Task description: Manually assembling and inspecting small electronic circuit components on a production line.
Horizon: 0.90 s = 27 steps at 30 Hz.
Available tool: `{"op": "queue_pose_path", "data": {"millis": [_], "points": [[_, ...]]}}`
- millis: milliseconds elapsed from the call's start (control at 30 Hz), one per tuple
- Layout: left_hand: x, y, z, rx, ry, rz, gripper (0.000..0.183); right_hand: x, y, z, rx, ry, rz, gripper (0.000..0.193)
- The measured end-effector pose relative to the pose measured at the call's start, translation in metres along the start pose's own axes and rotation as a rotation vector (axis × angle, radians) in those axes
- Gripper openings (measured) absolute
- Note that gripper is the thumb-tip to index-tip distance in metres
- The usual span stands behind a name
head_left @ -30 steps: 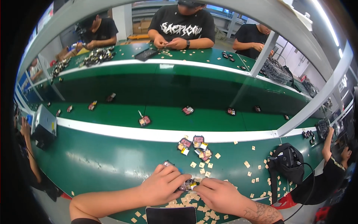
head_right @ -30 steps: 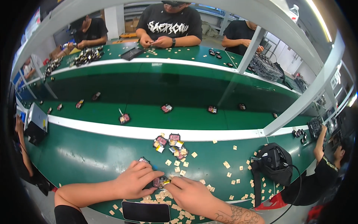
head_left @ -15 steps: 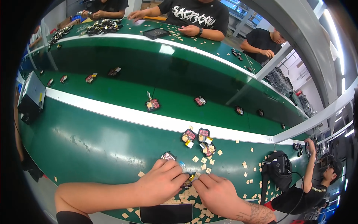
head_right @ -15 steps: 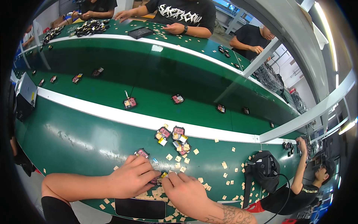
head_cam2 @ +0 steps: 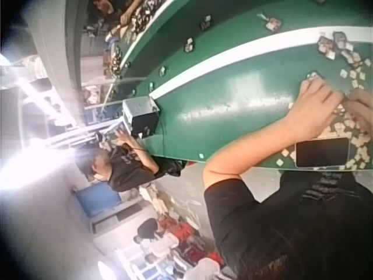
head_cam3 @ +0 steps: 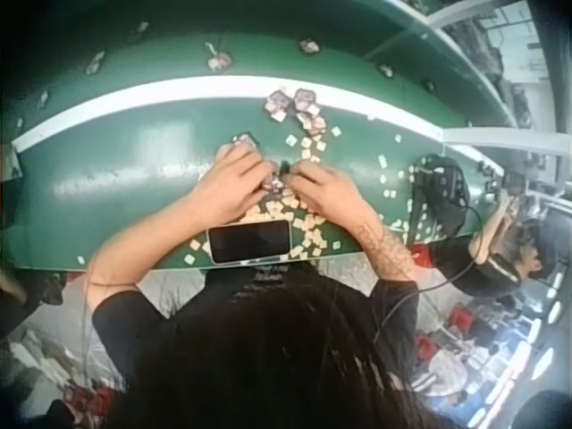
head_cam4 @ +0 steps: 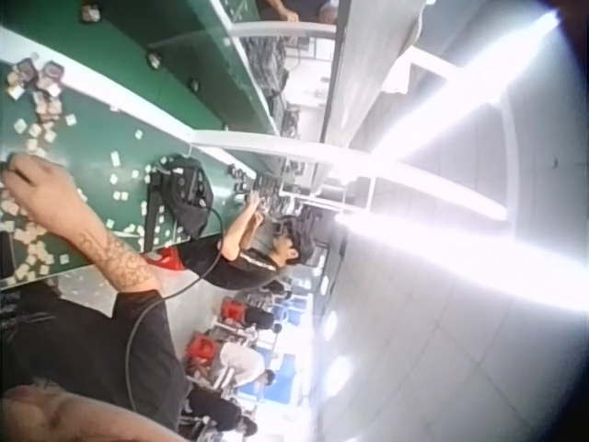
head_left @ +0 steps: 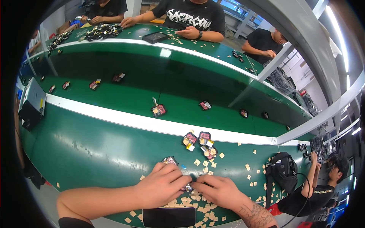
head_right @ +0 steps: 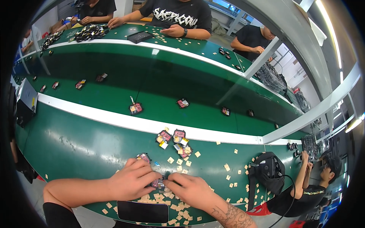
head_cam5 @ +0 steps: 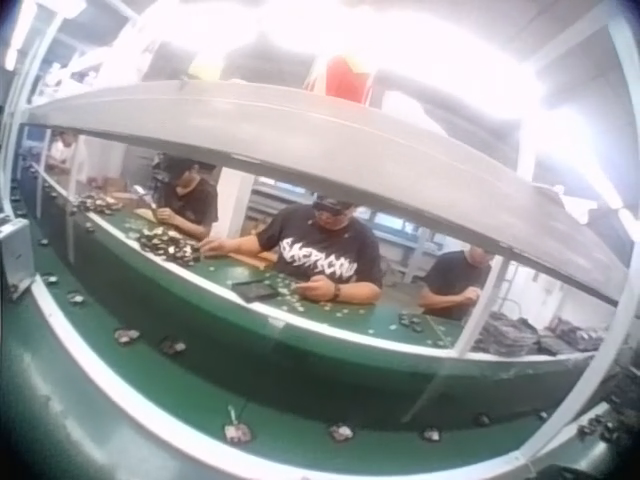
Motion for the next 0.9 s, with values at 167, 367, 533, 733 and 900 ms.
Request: {"op": "queue_pose_path", "data": {"millis": [167, 367, 533, 733, 900], "points": [[0.002, 0.004, 0.000, 0.123, 0.000, -0.062, 0.027, 0.012, 0.009, 0.003, 0.184, 0.024, -0.340, 0.030], [0.007, 0.001, 0.005, 0.145, -0.045, -0.150, 0.025, 0.007, 0.018, 0.004, 0.310, -0.077, -0.630, 0.030], [0.003, 0.008, 0.002, 0.171, -0.046, -0.165, 0.023, 0.005, 0.008, 0.001, 0.226, -0.088, -0.421, 0.041], [0.005, 0.009, 0.005, 0.163, -0.031, -0.184, 0.031, 0.008, -0.015, 0.004, 0.179, 0.063, -0.290, 0.044], [0.003, 0.009, 0.005, 0.160, 0.022, -0.143, 0.037, 0.021, -0.008, 0.010, 0.334, 0.106, -0.444, 0.037]]}}
Point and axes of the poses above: each hand's wrist, its own z-axis away from the middle knuckle, its own x-axis out of the palm, y = z × x, the point moved 5 cm from there along -z, towards the middle knuckle, and after that the axes turned 7 degrees about z, right-handed, at the moved point
